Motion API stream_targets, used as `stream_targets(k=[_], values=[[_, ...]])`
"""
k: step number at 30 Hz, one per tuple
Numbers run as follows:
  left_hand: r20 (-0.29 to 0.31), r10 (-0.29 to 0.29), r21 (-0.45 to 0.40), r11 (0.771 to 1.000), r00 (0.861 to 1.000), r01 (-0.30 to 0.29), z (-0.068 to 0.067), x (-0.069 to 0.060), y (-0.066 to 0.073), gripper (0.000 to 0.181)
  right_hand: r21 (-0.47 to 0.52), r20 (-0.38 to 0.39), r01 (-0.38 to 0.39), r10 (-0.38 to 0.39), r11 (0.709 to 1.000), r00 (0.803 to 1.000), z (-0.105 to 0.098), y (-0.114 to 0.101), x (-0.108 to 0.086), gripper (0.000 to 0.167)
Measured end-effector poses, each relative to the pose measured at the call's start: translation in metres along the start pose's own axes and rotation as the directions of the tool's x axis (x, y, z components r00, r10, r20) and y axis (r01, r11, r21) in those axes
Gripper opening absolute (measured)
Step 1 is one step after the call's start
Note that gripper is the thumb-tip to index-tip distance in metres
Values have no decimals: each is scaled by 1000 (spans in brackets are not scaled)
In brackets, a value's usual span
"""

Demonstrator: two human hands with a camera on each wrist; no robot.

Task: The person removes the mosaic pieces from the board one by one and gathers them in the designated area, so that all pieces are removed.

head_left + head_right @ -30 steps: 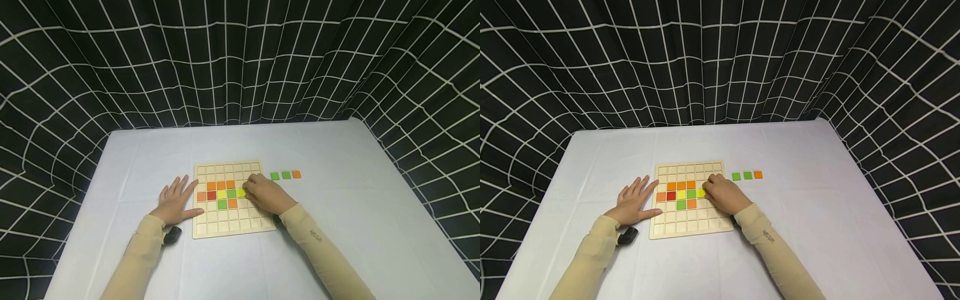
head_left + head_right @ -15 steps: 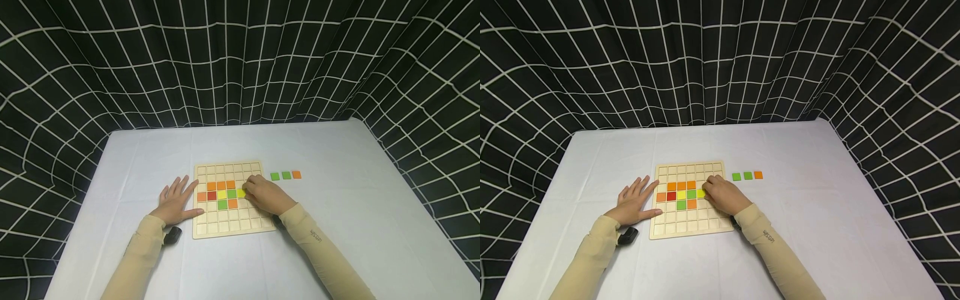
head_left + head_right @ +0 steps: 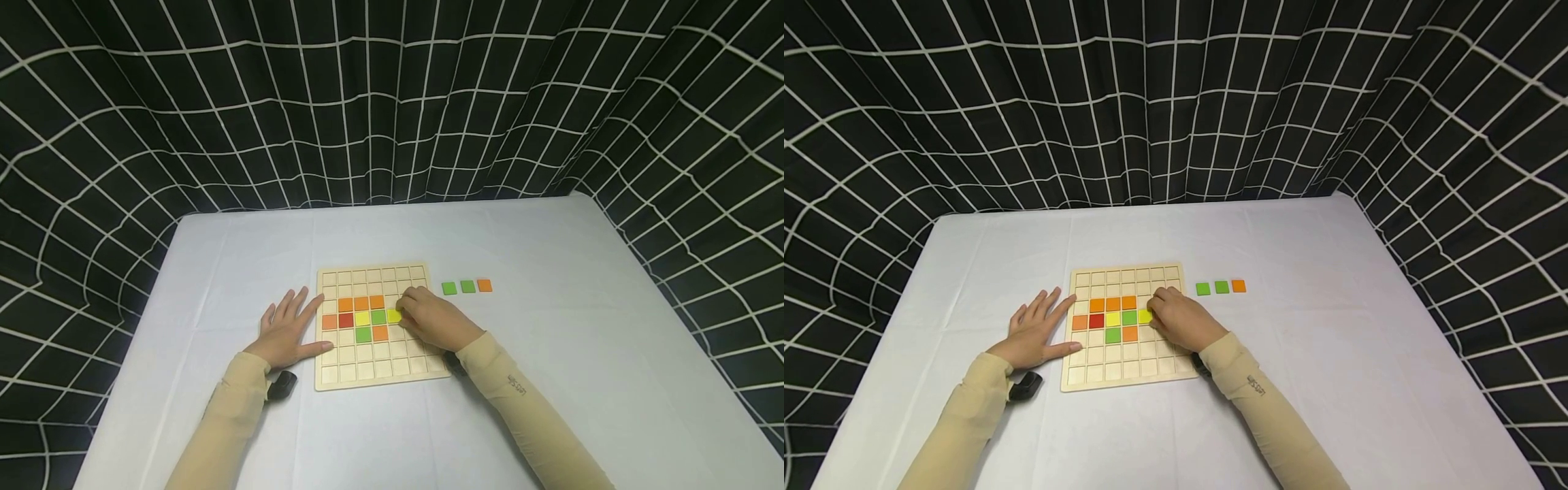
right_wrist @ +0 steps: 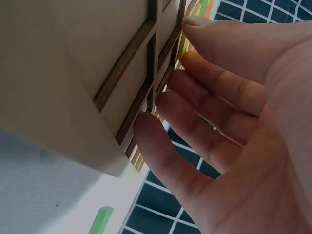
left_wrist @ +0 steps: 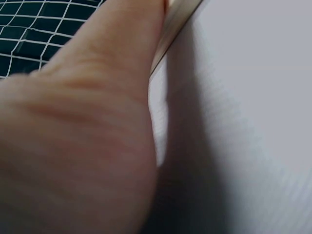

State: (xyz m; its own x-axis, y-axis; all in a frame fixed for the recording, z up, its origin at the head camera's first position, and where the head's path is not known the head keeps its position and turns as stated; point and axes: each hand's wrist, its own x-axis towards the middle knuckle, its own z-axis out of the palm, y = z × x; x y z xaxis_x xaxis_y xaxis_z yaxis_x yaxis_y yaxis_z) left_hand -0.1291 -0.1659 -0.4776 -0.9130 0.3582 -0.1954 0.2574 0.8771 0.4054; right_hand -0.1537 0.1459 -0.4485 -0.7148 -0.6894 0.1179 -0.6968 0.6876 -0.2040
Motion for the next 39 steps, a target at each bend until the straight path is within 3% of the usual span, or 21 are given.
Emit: stream_targets(k=[17,21,28,39], values=[[2,-2,-10,1000,1000,2,-3,-2,2,95,112,67,-96,89,989,994,-2,-3,3,27],[-14,8,-20,1000,1000,-8,-2,-1,1,95,111,62,-72,66,991,996,-1,-3,3,30],[-7,6,-17,1000,1000,-6,-4,-1,2,94,88,-10,12,-11,996,1000,-1,-2,1,20],[-23,16,-26,1000,1000,-16,-4,-2,3,93,117,8,8,-9,993,1000,-4,-1,1,23]])
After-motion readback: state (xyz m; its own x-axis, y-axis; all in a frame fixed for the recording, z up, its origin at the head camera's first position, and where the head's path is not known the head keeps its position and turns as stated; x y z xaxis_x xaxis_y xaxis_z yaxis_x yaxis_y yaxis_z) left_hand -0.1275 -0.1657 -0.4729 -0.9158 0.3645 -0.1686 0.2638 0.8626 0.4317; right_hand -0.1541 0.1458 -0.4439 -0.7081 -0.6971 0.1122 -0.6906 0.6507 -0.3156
